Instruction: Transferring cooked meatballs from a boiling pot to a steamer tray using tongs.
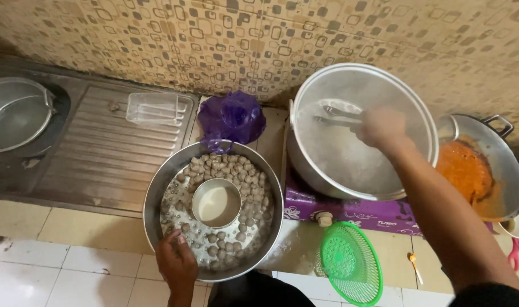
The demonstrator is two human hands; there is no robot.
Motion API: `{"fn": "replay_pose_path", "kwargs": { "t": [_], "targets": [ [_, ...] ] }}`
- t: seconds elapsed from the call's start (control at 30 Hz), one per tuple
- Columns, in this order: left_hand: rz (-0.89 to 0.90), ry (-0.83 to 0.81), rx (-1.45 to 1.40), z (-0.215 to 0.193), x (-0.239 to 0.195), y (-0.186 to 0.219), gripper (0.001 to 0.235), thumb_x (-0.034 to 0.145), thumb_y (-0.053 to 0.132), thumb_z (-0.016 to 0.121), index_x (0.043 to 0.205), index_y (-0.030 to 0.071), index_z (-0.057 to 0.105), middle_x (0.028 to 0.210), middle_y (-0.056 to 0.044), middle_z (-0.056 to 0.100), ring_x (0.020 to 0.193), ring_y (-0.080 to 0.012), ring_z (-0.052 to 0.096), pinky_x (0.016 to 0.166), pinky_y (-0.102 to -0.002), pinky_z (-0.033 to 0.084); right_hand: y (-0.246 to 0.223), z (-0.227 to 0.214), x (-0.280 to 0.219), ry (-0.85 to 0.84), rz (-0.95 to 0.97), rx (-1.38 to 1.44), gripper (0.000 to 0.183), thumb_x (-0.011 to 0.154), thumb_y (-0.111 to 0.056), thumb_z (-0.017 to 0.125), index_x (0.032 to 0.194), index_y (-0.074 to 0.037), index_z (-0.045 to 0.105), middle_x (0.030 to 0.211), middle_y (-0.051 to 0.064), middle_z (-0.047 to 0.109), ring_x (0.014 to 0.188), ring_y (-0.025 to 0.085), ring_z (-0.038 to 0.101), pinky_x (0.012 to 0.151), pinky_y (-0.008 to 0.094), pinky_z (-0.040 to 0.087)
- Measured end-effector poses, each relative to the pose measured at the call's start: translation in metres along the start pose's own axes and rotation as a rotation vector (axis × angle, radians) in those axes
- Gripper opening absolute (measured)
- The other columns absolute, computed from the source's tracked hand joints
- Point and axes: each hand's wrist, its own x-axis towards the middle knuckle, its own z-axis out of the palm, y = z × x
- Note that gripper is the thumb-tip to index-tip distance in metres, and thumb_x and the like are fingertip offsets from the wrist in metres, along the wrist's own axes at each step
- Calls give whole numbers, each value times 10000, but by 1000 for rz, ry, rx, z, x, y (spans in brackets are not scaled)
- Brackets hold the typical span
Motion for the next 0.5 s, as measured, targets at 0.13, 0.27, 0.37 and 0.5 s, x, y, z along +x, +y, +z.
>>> {"fn": "replay_pose_path", "kwargs": {
  "t": [0.13, 0.27, 0.37, 0.5],
  "targets": [
    [47, 29, -54, -3, 3, 7, 239, 977, 77, 570, 1172, -34, 654, 1124, -185, 687, 997, -330, 641, 880, -408, 507, -8, 14, 13, -34, 32, 31, 349, 969, -364, 595, 935, -83, 799, 854, 122, 774, 726, 309, 720, 685, 400, 568],
    [75, 49, -50, -2, 1, 6, 227, 983, 73, 576, 1178, -21, 644, 1131, -174, 678, 991, -322, 638, 874, -402, 509, 26, 28, -1, 113, 39, 3, 397, 932, -488, 640, 1016, -138, 809, 858, 134, 789, 734, 326, 751, 690, 429, 584],
    [81, 35, -47, -3, 2, 4, 235, 986, 85, 576, 1187, -19, 640, 1127, -177, 674, 989, -325, 632, 888, -408, 499, 48, 20, -39, 192, 28, -13, 266, 936, -457, 678, 1083, -264, 787, 827, 76, 788, 659, 283, 737, 634, 413, 563],
    [130, 45, -60, -1, 3, 5, 237, 984, 81, 573, 1173, -39, 650, 1125, -203, 692, 995, -360, 638, 908, -429, 498, 78, 12, -95, 354, 25, 90, 243, 965, -475, 680, 1119, -328, 797, 856, 44, 785, 614, 312, 713, 550, 422, 532]
  ]
}}
